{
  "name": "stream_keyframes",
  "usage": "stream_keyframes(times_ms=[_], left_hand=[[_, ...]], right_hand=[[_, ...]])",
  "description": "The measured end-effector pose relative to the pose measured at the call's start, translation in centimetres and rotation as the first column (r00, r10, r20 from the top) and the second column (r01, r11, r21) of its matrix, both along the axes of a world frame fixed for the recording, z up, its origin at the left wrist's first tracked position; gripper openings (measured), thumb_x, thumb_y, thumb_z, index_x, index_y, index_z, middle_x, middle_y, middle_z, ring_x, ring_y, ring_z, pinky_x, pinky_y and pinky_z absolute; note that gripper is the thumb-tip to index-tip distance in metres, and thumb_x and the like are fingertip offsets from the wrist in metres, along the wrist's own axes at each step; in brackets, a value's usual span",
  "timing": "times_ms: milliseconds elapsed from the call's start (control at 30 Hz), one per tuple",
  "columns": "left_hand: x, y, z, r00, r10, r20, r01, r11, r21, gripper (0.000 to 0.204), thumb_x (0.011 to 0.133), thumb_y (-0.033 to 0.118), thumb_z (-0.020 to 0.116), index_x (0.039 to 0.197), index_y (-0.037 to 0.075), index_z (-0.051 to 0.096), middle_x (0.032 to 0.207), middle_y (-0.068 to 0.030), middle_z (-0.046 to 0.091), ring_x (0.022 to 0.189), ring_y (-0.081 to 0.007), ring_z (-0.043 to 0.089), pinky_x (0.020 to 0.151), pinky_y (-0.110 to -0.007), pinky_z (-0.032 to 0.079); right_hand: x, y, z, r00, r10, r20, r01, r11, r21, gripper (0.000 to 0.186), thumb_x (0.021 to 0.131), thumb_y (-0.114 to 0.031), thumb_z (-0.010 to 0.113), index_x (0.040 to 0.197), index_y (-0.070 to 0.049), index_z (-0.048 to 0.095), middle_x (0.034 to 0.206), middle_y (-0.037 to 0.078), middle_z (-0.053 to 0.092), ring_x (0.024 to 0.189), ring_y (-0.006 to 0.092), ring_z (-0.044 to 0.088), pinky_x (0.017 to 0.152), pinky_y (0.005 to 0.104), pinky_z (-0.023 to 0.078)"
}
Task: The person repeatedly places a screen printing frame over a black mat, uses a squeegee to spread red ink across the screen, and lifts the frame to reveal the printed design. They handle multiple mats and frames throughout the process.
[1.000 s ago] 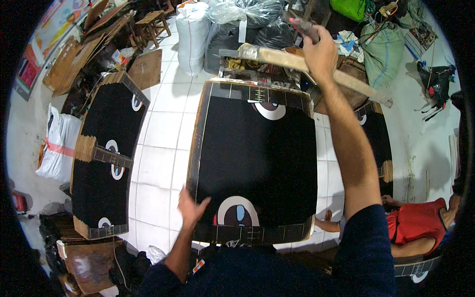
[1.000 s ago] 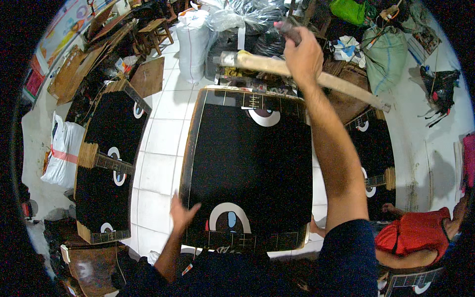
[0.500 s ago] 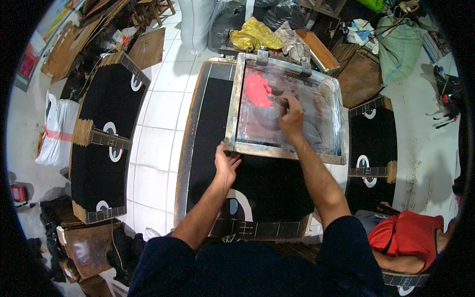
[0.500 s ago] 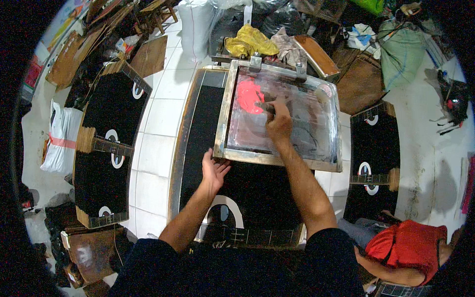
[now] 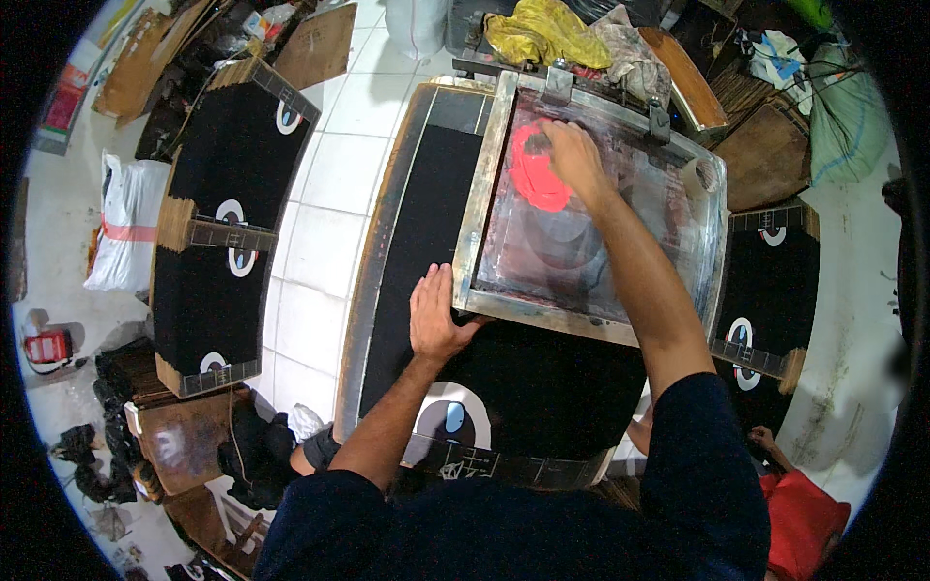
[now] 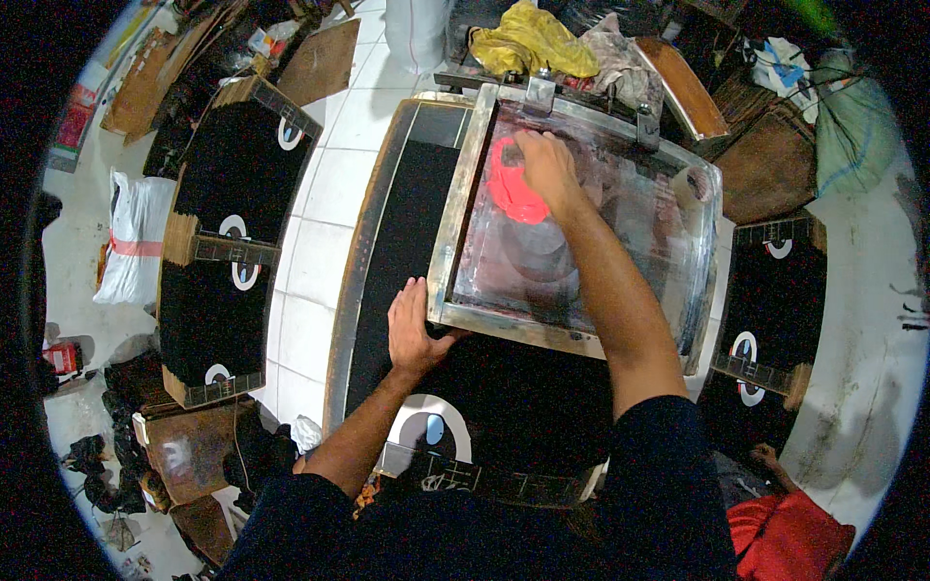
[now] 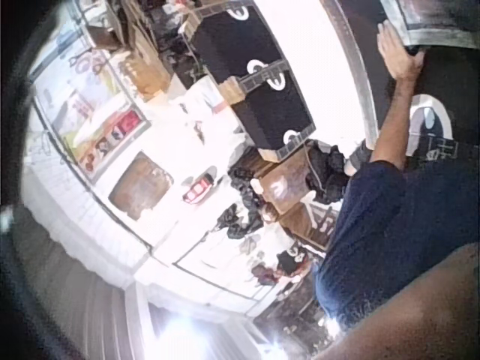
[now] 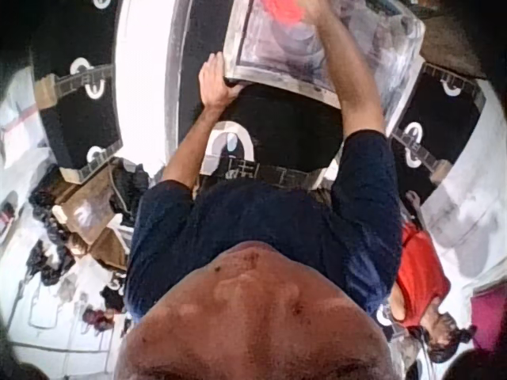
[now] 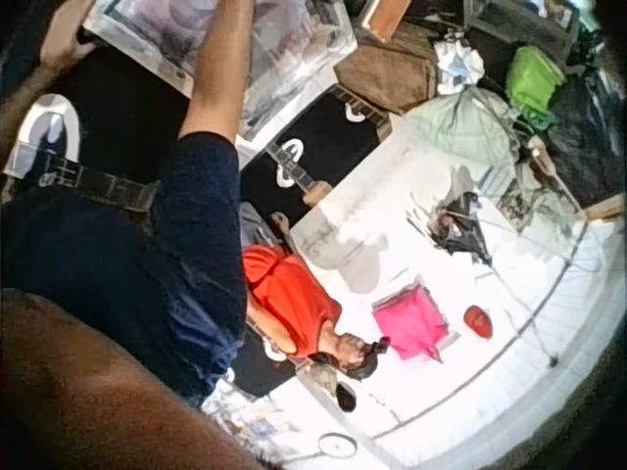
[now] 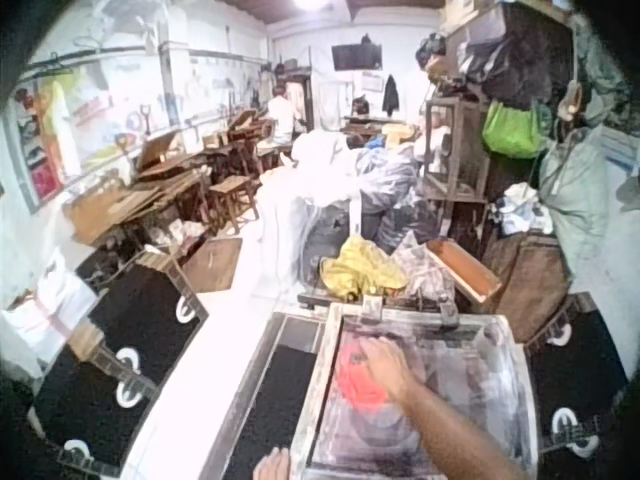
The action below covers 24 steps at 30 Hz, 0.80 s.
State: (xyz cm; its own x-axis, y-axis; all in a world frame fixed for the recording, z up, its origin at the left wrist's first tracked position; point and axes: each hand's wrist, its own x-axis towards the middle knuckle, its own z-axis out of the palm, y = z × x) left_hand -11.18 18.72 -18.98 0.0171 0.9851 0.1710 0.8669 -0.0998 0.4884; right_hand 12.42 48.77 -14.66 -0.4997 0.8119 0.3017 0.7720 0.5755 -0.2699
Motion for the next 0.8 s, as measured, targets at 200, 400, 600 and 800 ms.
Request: stream_keyframes(times_ms=[200, 400, 600, 800], left_hand=[[-0.1, 0.4, 0.2, 1.000, 0.002, -0.001, -0.002, 1.000, 0.012, 0.112, 0.069, 0.049, 0.091, 0.150, -0.009, 0.039, 0.148, -0.0273, 0.050, 0.144, -0.0403, 0.044, 0.120, -0.054, 0.033], [0.1, 0.4, 0.4, 1.000, 0.000, 0.002, 0.000, 1.000, 0.022, 0.113, 0.068, 0.048, 0.092, 0.151, -0.009, 0.039, 0.147, -0.0274, 0.051, 0.144, -0.0410, 0.044, 0.119, -0.055, 0.033], [-0.1, 0.2, 0.3, 1.000, -0.008, 0.025, 0.007, 1.000, 0.025, 0.112, 0.069, 0.045, 0.092, 0.151, -0.009, 0.038, 0.147, -0.0273, 0.051, 0.144, -0.0407, 0.044, 0.119, -0.054, 0.033], [-0.2, 0.7, 0.1, 0.976, -0.040, 0.213, 0.033, 0.999, 0.034, 0.113, 0.070, 0.034, 0.092, 0.154, -0.010, 0.032, 0.154, -0.0293, 0.045, 0.149, -0.0401, 0.038, 0.125, -0.054, 0.026]], right_hand=[[2.2, -4.1, 1.4, 0.996, 0.083, -0.031, -0.086, 0.987, -0.135, 0.030, 0.075, 0.001, 0.064, 0.104, -0.005, 0.063, 0.107, 0.017, 0.069, 0.104, 0.0409, 0.064, 0.087, 0.0542, 0.049], [-0.2, 2.4, 0.4, 0.997, 0.007, -0.078, 0.001, 0.995, 0.104, 0.033, 0.076, 0.000, 0.064, 0.108, -0.007, 0.065, 0.106, 0.017, 0.070, 0.099, 0.0408, 0.065, 0.082, 0.0544, 0.050], [0.7, -1.4, -0.2, 0.996, -0.033, 0.083, 0.036, 0.999, -0.032, 0.028, 0.079, -0.002, 0.062, 0.106, -0.009, 0.065, 0.104, 0.014, 0.070, 0.100, 0.0383, 0.065, 0.082, 0.0531, 0.051], [1.4, -8.3, 0.7, 0.987, -0.084, 0.139, 0.090, 0.995, -0.036, 0.025, 0.082, -0.004, 0.062, 0.104, -0.014, 0.067, 0.103, 0.009, 0.066, 0.106, 0.0342, 0.064, 0.087, 0.0512, 0.051]])
